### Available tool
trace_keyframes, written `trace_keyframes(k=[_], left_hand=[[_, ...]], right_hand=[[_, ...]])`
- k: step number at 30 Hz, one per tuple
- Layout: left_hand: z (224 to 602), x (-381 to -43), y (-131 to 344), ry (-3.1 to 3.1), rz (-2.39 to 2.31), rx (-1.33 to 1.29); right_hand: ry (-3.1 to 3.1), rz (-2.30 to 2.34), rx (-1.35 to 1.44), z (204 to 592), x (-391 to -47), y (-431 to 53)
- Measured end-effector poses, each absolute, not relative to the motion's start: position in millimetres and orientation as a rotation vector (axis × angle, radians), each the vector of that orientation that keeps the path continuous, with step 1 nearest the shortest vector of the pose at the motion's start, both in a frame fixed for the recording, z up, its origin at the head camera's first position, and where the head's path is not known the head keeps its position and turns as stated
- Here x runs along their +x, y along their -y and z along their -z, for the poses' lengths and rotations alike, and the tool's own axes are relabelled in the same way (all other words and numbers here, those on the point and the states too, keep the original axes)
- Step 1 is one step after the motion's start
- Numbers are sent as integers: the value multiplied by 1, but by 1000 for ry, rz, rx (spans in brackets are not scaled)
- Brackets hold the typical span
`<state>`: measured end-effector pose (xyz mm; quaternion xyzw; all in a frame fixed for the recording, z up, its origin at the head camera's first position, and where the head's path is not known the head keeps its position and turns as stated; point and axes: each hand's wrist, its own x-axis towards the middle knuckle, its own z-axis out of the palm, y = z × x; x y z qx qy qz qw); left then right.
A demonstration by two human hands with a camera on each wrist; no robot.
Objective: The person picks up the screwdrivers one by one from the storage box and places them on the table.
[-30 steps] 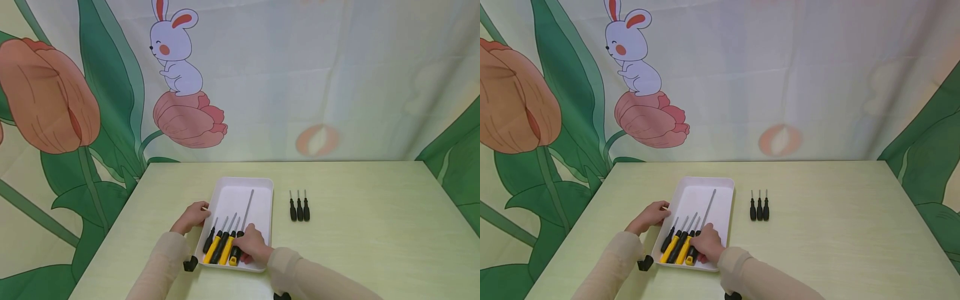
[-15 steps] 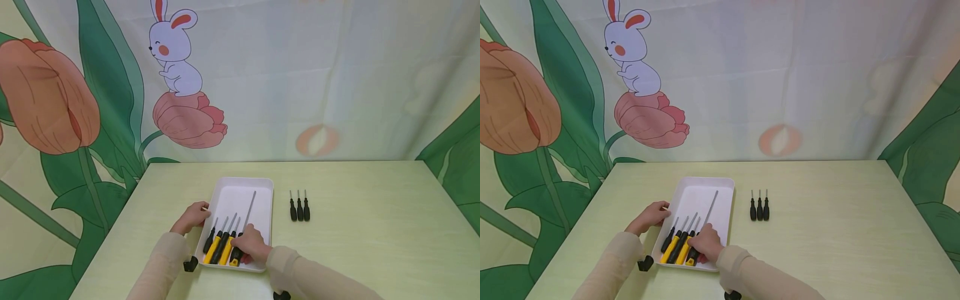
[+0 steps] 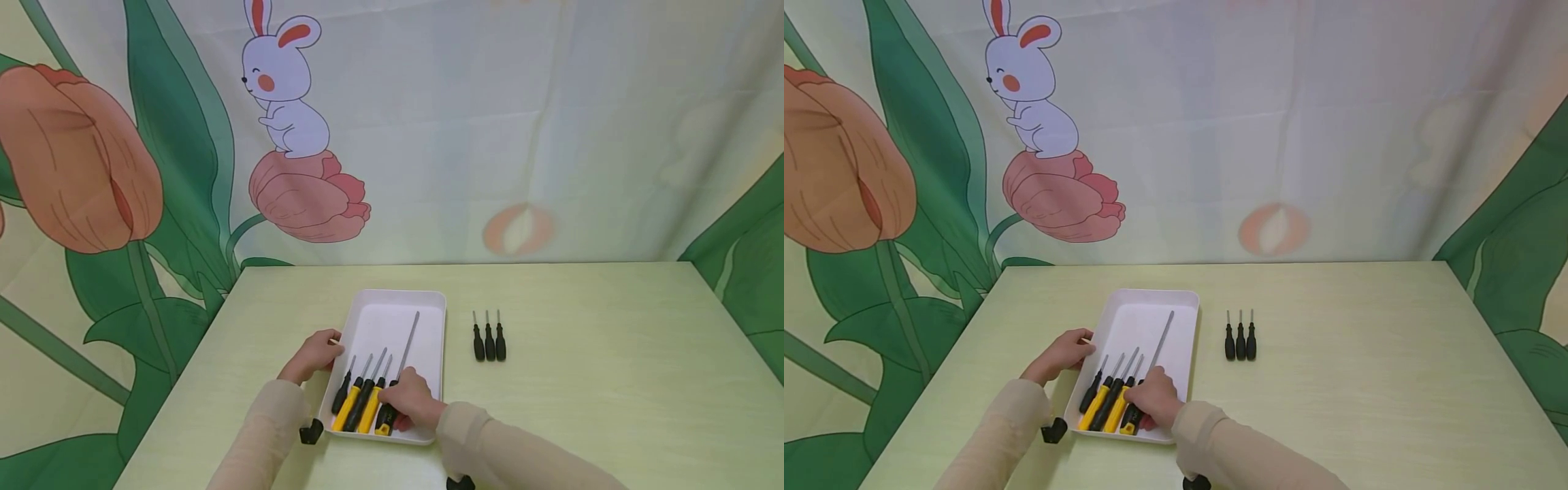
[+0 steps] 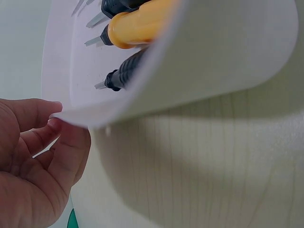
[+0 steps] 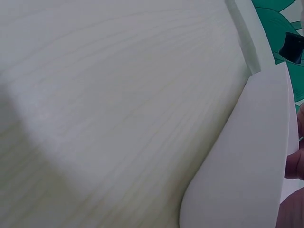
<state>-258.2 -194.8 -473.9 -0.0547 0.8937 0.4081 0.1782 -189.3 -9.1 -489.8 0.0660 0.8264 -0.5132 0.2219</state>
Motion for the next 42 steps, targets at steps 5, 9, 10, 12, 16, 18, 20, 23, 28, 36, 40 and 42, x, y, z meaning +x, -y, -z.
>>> trace_keyframes(k=[5, 9, 10, 12, 16, 18, 20, 23, 28, 36, 40, 42], left_hand=[[474, -259, 195, -2531, -1142, -156], [474, -259, 195, -2530, -1142, -154], [474, -259, 195, -2530, -1142, -153], [474, -259, 195, -2526, -1145, -152], [473, -259, 196, -2521, -1148, -153], [474, -258, 196, -2519, -1152, -153], [474, -258, 196, -2518, -1152, -149], [474, -257, 196, -2518, -1156, -156], [473, -257, 195, -2526, -1150, -164], [472, -256, 196, -2523, -1148, -152], [472, -255, 197, -2515, -1156, -144], [471, -254, 197, -2514, -1157, -135]], right_hand=[[-2274, 1427, 181, 488, -189, 8], [-2293, 1422, 167, 489, -189, 7], [-2301, 1421, 161, 490, -189, 7], [-2308, 1426, 156, 491, -189, 7], [-2310, 1437, 155, 490, -189, 8], [-2294, 1447, 161, 489, -189, 8], [-2283, 1455, 165, 488, -189, 8], [-2261, 1469, 171, 486, -188, 8], [-2253, 1469, 165, 482, -188, 8], [-2278, 1488, 136, 477, -192, 6], [-2295, 1498, 123, 472, -195, 3], [-2304, 1494, 123, 470, -197, 2]])
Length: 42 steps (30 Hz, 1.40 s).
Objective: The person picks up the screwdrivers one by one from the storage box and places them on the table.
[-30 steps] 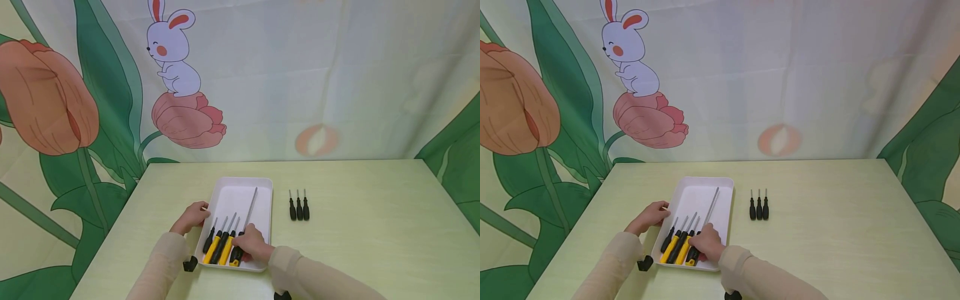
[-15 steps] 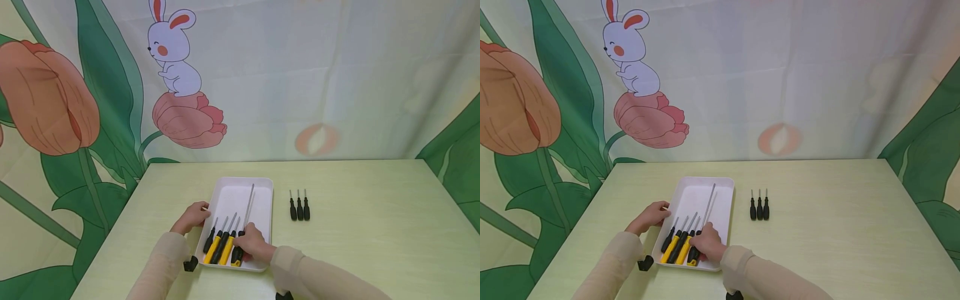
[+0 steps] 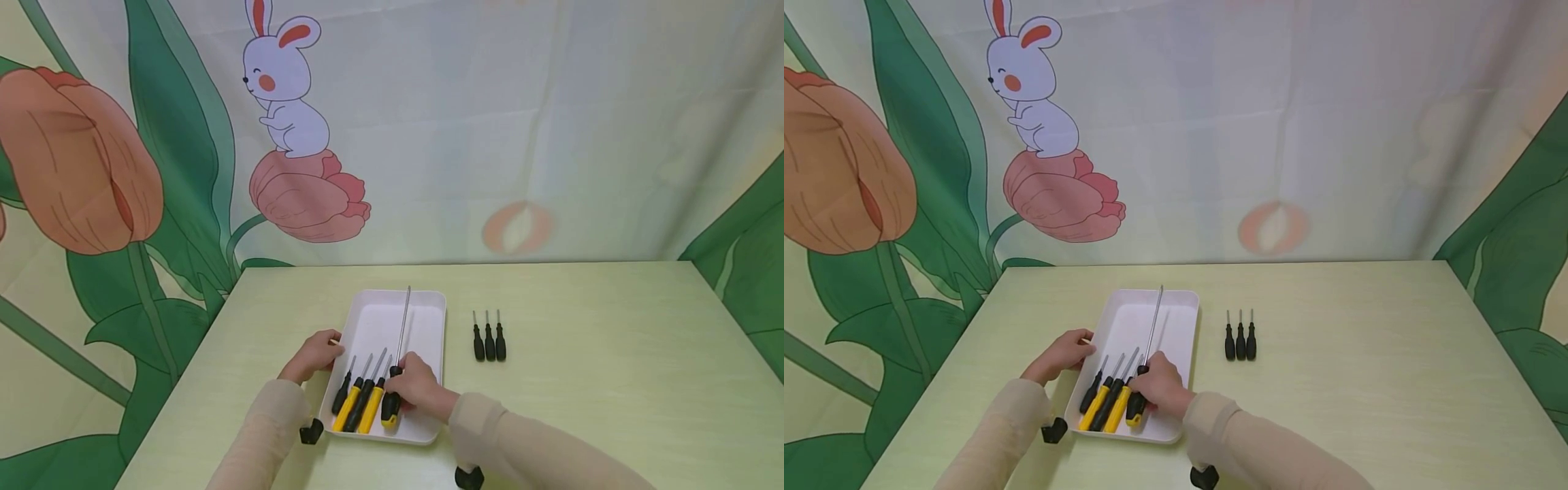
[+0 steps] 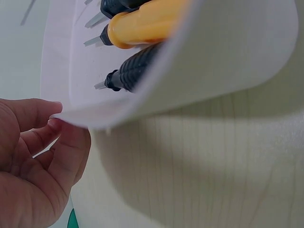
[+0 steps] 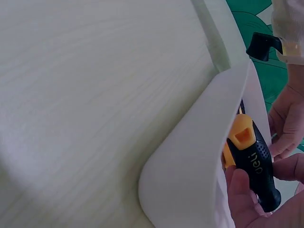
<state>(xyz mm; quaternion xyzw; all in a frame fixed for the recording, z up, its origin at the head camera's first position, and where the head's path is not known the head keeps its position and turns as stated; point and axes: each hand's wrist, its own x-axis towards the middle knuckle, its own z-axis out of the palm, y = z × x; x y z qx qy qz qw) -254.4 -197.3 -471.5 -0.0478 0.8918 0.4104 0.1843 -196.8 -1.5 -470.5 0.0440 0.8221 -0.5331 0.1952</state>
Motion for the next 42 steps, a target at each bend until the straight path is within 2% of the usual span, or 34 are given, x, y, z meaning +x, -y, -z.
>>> trace_keyframes(k=[42], left_hand=[[473, -259, 193, -2516, -1156, -182]], right_hand=[[-2119, 1709, 279, 425, -251, -71]])
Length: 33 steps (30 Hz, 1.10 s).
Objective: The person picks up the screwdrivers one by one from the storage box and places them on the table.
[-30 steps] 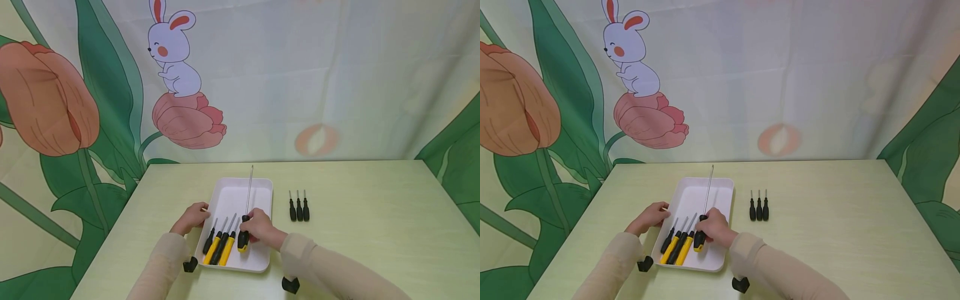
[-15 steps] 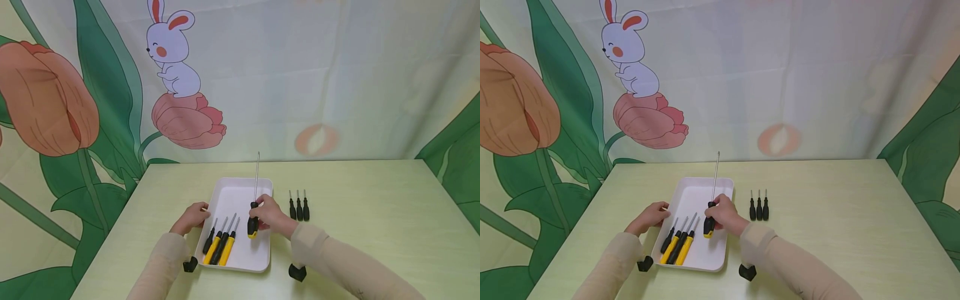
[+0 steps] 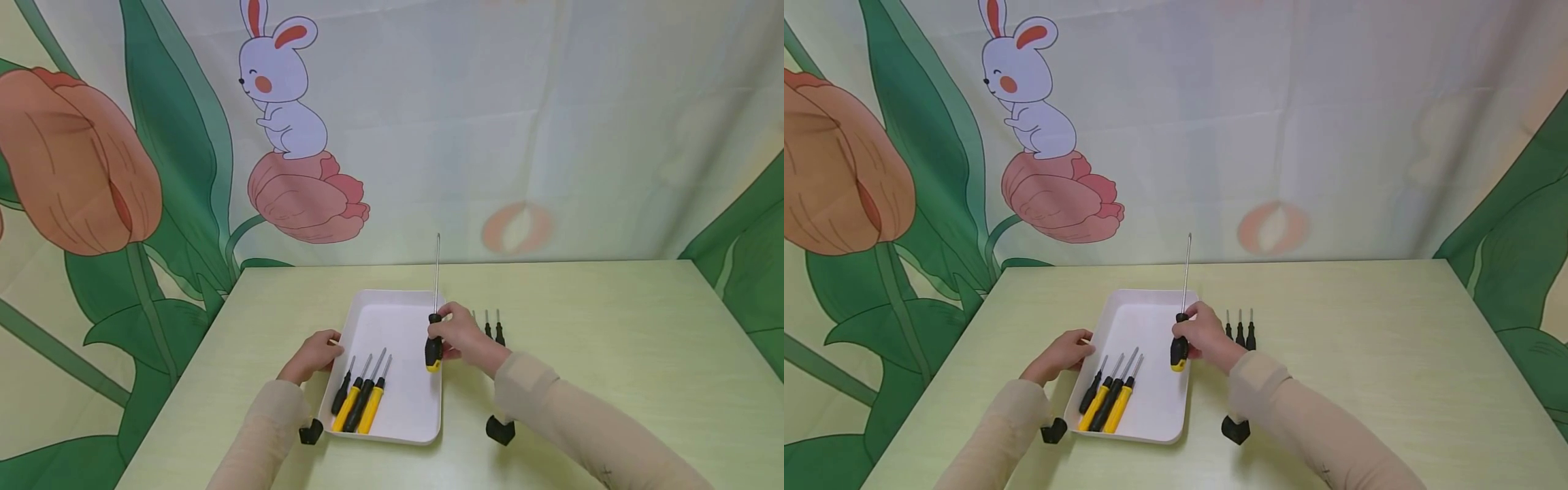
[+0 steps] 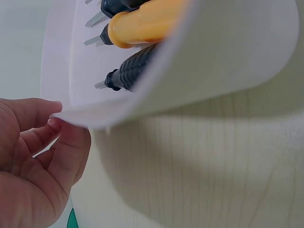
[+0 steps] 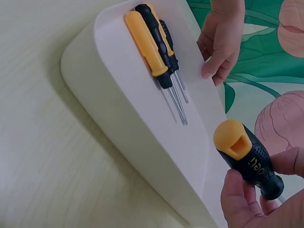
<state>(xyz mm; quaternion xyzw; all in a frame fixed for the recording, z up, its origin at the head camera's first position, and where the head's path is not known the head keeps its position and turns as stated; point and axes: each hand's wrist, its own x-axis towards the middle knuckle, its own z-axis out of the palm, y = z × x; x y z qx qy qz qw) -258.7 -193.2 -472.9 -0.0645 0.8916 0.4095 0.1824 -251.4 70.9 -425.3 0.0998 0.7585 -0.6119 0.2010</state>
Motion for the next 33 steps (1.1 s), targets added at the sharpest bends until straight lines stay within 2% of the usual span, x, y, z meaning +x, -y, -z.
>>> trace_keyframes(k=[33], left_hand=[[476, -260, 193, -2519, -1138, -210]], right_hand=[[-2152, 1680, 336, 433, -269, -151]])
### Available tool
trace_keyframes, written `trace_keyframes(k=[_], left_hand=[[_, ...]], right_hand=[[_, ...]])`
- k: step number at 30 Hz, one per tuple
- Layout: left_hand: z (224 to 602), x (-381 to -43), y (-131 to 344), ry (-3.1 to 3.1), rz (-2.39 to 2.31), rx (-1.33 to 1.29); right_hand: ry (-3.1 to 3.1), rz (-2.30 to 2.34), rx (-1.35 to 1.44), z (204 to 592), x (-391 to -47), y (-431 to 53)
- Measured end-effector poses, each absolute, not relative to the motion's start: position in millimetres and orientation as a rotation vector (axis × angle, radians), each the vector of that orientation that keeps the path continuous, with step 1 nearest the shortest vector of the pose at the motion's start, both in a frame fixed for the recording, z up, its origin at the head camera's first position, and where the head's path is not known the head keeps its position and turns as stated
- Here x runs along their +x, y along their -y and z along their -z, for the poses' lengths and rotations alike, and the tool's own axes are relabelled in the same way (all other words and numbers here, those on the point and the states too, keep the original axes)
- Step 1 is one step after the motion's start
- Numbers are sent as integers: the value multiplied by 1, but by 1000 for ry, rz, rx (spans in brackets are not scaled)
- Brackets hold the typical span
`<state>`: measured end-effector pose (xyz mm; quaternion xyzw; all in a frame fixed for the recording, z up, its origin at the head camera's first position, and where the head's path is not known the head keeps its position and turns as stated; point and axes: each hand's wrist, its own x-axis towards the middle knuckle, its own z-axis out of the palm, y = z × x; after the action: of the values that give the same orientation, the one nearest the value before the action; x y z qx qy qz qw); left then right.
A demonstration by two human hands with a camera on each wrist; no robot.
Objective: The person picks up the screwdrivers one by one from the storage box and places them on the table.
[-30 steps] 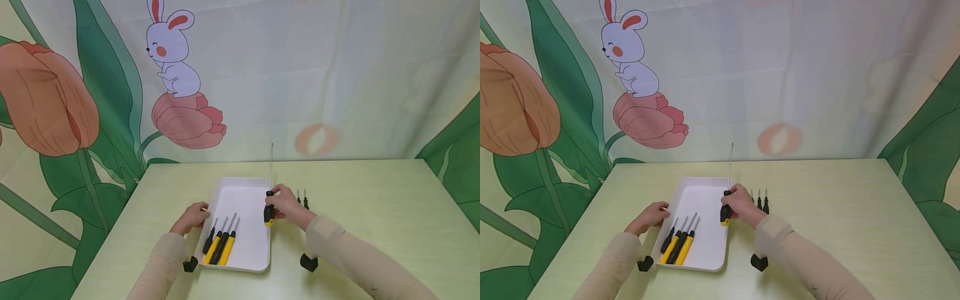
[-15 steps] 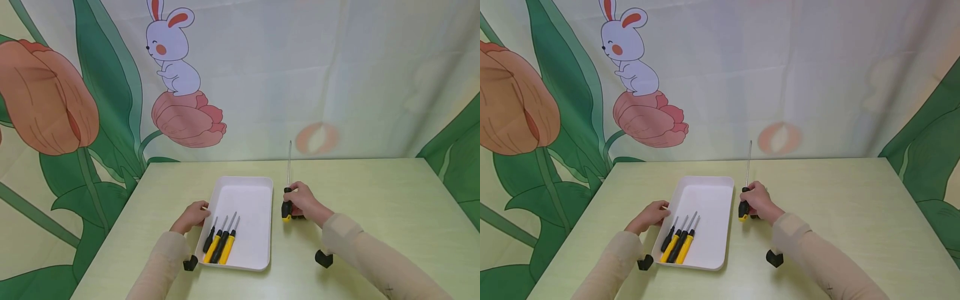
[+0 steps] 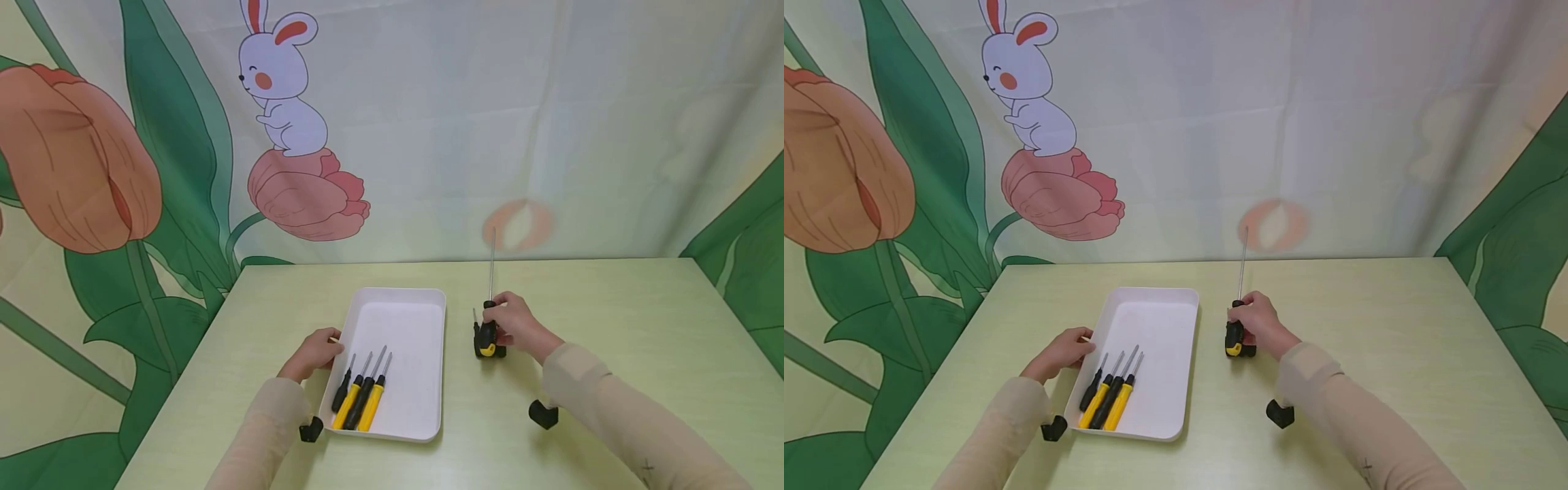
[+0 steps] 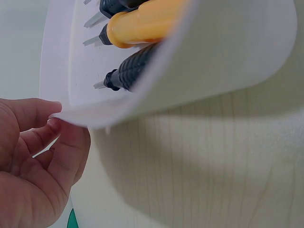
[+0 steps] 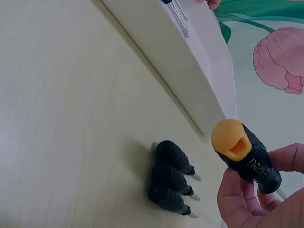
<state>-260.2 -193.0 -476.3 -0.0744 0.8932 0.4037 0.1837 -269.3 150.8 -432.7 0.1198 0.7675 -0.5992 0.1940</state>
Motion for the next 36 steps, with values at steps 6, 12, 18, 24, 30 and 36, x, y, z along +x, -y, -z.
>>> trace_keyframes(k=[6, 12, 18, 24, 30, 36], left_hand=[[477, -261, 194, -2520, -1142, -199], [475, -260, 193, -2516, -1153, -194], [477, -260, 194, -2515, -1149, -203], [478, -261, 194, -2517, -1148, -194], [475, -259, 193, -2526, -1134, -181], [482, -263, 197, -2517, -1147, -180]], right_hand=[[-2184, 1644, 350, 435, -273, -161], [-2182, 1631, 366, 438, -275, -169], [-2199, 1600, 354, 444, -277, -176], [-2199, 1582, 368, 449, -278, -182], [-2196, 1550, 363, 454, -279, -186], [-2193, 1512, 359, 460, -282, -191]])
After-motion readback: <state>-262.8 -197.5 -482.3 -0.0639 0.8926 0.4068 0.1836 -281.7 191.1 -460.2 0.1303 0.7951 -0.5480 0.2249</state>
